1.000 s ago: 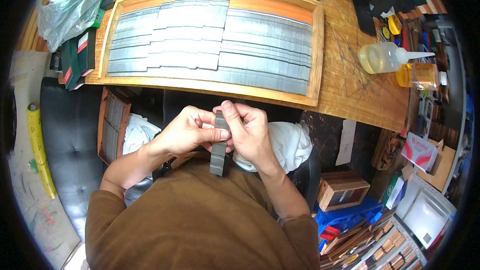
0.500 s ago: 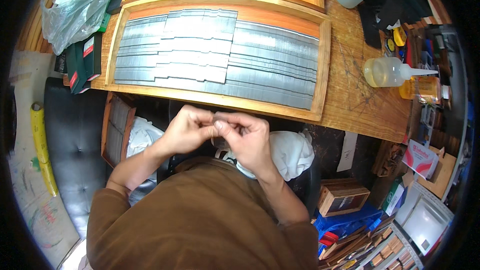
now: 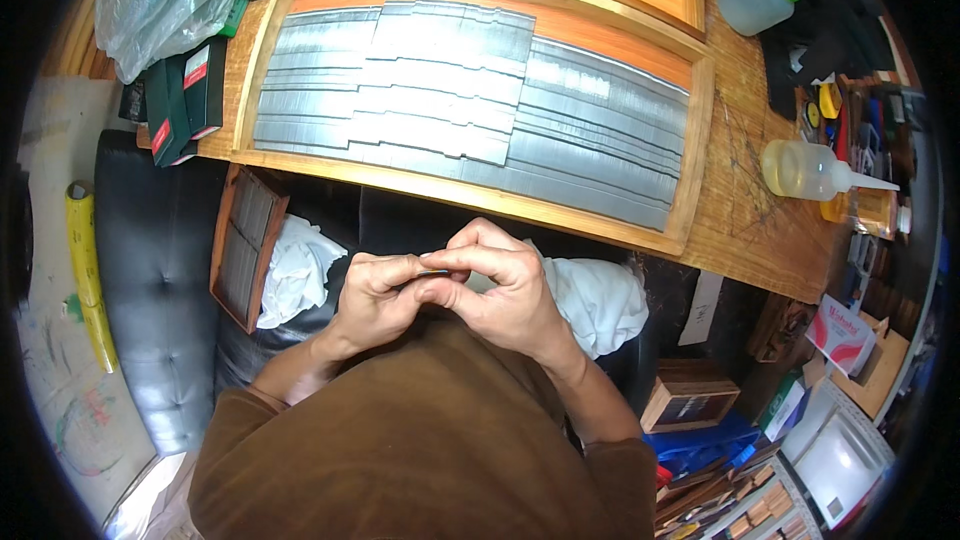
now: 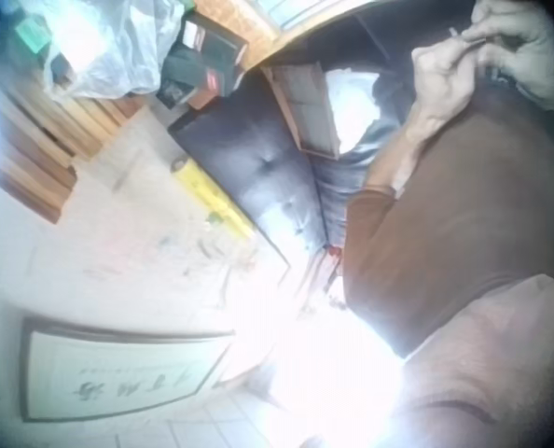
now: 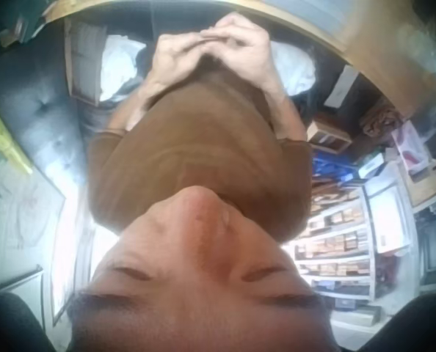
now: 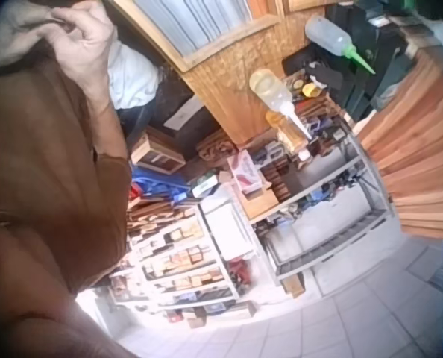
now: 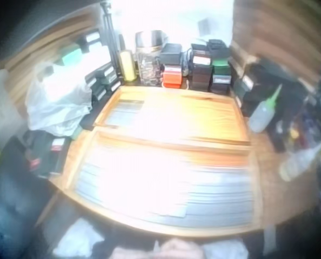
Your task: The person assembles small, rectangular metal pieces by hand, interlocking them into a longer strip. They repeatedly pick up individual pieces from a wooden tray, connect them, and place the growing assembly back on the tray.
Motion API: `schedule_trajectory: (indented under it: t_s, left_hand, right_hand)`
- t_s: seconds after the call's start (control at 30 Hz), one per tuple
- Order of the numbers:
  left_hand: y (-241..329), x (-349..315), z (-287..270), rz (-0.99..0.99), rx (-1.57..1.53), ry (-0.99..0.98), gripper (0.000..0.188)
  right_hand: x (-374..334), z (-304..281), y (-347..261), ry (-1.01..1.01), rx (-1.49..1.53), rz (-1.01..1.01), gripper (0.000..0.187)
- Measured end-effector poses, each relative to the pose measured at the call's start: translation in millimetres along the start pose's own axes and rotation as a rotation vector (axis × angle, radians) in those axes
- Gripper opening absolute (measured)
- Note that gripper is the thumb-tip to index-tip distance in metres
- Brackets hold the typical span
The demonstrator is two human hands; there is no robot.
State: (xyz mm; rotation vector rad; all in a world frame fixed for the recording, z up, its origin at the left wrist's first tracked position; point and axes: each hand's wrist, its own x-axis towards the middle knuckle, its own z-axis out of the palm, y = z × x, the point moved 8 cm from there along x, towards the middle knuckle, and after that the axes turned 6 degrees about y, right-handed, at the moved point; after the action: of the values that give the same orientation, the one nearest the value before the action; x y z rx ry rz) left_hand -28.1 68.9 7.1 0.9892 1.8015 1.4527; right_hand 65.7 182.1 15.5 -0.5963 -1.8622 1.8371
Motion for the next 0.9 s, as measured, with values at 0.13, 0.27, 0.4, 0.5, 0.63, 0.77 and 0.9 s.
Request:
schedule_trajectory:
  t_s: [0.13,0.27,0.4,0.5,0.63,0.77,0.9]
  left_hand:
    - [-4.0,-2.0,-1.4,-0.042,0.008,-0.036,0.013]
    - [-5.6,-2.4,-1.5,-0.006,0.008,-0.024,0.015]
    - [-3.8,-0.6,-1.9,0.001,0.013,-0.021,0.019]
    - [-4.3,-0.1,-0.9,-0.008,-0.022,-0.036,0.022]
    - [-4.5,0.0,-0.8,0.024,0.022,-0.060,0.022]
    - [-3.6,0.5,-0.7,0.012,0.020,-0.070,0.022]
    - [-3.8,0.6,-0.4,-0.009,0.044,-0.093,0.022]
  right_hand:
    - [-1.2,2.6,9.6,-0.027,0.000,0.040,0.019]
    - [-1.1,4.7,11.2,-0.038,0.001,0.082,0.017]
    - [-0.7,5.7,10.5,-0.033,0.000,0.070,0.016]
    - [-1.9,5.7,9.5,-0.027,-0.019,0.034,0.016]
    - [-4.7,5.8,6.7,-0.015,-0.035,-0.019,0.017]
    - [-6.4,5.1,5.1,0.008,-0.032,-0.042,0.017]
    - [-8.8,4.0,6.8,0.022,-0.031,-0.011,0.018]
